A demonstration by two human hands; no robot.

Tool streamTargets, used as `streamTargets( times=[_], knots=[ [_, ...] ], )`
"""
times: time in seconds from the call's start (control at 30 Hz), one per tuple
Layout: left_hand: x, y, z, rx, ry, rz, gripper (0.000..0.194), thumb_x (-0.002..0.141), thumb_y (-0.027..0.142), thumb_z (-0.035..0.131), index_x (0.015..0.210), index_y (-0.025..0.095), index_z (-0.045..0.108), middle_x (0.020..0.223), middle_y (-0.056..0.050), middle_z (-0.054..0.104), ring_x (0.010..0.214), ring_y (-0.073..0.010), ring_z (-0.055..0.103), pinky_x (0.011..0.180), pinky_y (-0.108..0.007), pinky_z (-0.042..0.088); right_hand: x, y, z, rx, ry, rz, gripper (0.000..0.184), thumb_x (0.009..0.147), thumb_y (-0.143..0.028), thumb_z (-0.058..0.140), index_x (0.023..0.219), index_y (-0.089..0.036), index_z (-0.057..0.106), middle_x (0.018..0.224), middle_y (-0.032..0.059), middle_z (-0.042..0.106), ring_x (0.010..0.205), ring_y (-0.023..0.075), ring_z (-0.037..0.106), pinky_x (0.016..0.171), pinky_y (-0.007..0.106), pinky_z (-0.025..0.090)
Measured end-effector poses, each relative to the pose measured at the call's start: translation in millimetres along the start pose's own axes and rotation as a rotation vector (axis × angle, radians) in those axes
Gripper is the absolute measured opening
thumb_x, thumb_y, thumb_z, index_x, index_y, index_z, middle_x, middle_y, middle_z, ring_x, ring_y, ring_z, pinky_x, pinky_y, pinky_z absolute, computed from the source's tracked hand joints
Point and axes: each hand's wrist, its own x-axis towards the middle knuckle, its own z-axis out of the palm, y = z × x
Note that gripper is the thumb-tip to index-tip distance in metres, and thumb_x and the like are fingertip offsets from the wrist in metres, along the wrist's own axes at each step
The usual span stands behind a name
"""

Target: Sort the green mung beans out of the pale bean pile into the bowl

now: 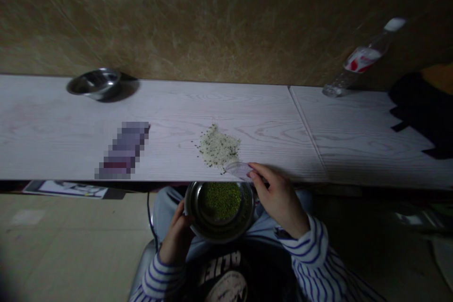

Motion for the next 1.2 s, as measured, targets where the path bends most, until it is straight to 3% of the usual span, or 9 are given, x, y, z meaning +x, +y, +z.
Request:
streamTargets(
  times=[0.4,0.57,0.73,1.03,1.2],
  knots=[
    [0.2,0.2,-1.0,-0.022,-0.018,-0.004,0.049,0.068,0.021,0.072,0.117,0.025,0.072,0.101,-0.003,0.075,0.085,-0.0206,0.063,0.073,-0.03,0.052,4.7,0.5,3.9,-0.024,-0.019,-0.014,0.03,0.094,-0.034,0.056,0.112,-0.022,0.077,0.108,0.0083,0.081,0.099,0.025,0.077,0.09,0.038,0.063],
    [2.1,-3.0,-4.0,-0.009,0.017,0.008,0.055,0.067,0.025,0.074,0.122,0.023,0.07,0.106,-0.006,0.074,0.091,-0.0243,0.064,0.077,-0.034,0.054,5.7,-0.7,3.4,-0.034,-0.035,-0.054,0.029,0.095,-0.034,0.056,0.112,-0.022,0.078,0.11,0.0086,0.081,0.101,0.0252,0.077,0.089,0.038,0.063],
    [2.1,-2.2,-2.3,-0.011,0.023,0.003,0.054,0.066,0.022,0.072,0.12,0.022,0.069,0.097,-0.004,0.073,0.08,-0.0214,0.063,0.073,-0.034,0.056,5.1,-2.5,1.2,-0.025,-0.038,-0.074,0.029,0.095,-0.033,0.057,0.109,-0.021,0.078,0.107,0.0088,0.081,0.099,0.0246,0.077,0.09,0.037,0.063],
    [-1.5,2.7,1.5,-0.013,0.029,0.016,0.052,0.066,0.019,0.07,0.117,0.023,0.071,0.094,-0.002,0.074,0.078,-0.0198,0.063,0.065,-0.028,0.055,4.4,-5.6,2.0,-0.04,-0.07,-0.077,0.03,0.096,-0.033,0.056,0.111,-0.019,0.078,0.109,0.0097,0.081,0.1,0.0248,0.077,0.091,0.038,0.062],
    [-3.1,5.6,3.6,-0.031,0.038,0.018,0.05,0.066,0.019,0.071,0.115,0.023,0.072,0.097,-0.002,0.075,0.082,-0.0202,0.064,0.062,-0.026,0.053,-0.2,-2.6,-2.3,-0.03,-0.026,-0.032,0.03,0.094,-0.036,0.058,0.11,-0.02,0.078,0.107,0.0097,0.081,0.097,0.0251,0.078,0.088,0.038,0.063]
  ],
)
